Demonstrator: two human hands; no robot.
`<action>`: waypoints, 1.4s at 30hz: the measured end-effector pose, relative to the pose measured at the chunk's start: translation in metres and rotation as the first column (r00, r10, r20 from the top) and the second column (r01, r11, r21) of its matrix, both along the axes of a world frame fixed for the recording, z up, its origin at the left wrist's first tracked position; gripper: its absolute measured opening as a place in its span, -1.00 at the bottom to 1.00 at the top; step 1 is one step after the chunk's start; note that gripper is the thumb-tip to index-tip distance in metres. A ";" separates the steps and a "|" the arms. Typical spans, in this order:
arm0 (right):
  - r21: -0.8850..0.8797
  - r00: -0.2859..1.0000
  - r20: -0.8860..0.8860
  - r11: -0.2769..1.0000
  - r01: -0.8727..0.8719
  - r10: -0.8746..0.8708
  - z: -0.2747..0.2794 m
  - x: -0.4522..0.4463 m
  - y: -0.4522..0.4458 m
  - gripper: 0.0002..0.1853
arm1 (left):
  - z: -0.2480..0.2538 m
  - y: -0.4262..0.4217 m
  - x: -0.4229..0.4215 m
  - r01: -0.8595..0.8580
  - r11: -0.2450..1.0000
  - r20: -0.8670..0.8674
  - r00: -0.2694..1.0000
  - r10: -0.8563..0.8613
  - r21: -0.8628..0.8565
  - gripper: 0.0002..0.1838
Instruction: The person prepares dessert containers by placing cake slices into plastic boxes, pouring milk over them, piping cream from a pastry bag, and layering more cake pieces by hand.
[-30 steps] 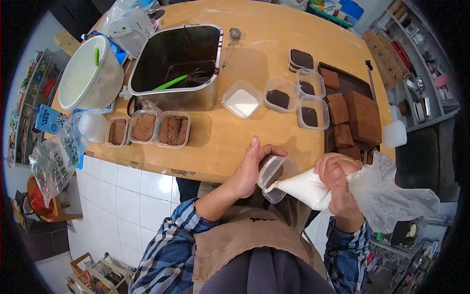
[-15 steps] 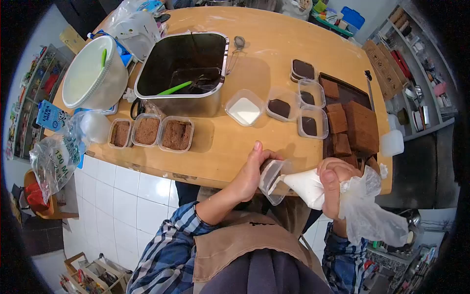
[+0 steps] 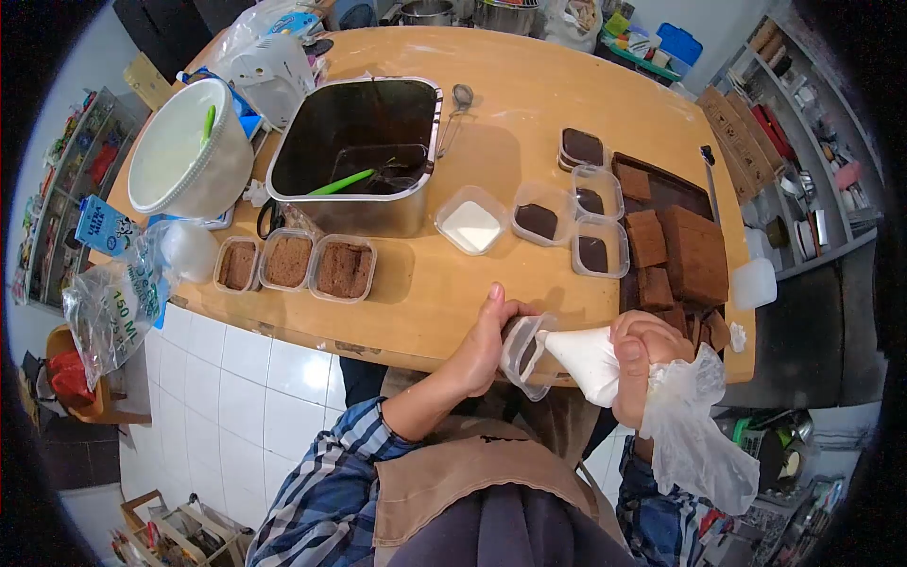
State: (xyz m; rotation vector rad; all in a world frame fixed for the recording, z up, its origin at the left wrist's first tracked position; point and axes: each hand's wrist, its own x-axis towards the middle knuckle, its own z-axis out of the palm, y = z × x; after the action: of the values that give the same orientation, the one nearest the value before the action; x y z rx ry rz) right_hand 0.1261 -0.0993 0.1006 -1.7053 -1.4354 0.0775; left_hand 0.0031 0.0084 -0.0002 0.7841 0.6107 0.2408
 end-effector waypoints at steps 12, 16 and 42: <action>0.035 0.998 0.062 0.999 -0.023 0.021 0.009 -0.006 -0.001 -0.65 | 0.002 0.002 -0.001 0.049 0.995 -0.024 0.998 -0.051 -0.088 -0.06; 0.064 0.998 0.068 0.998 -0.016 0.011 0.004 -0.005 -0.002 -0.64 | 0.005 0.001 0.000 0.013 0.992 -0.014 1.000 -0.015 -0.125 -0.07; -0.122 0.999 0.046 0.992 0.014 -0.008 -0.001 0.001 -0.012 -0.64 | -0.009 0.003 -0.004 0.012 1.000 0.039 0.999 -0.012 0.010 -0.08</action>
State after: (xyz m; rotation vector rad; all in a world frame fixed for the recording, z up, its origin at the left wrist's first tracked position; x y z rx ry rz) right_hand 0.1273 -0.1113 0.0994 -1.8244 -1.4804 0.1235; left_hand -0.0008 0.0111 -0.0095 0.7904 0.5682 0.2476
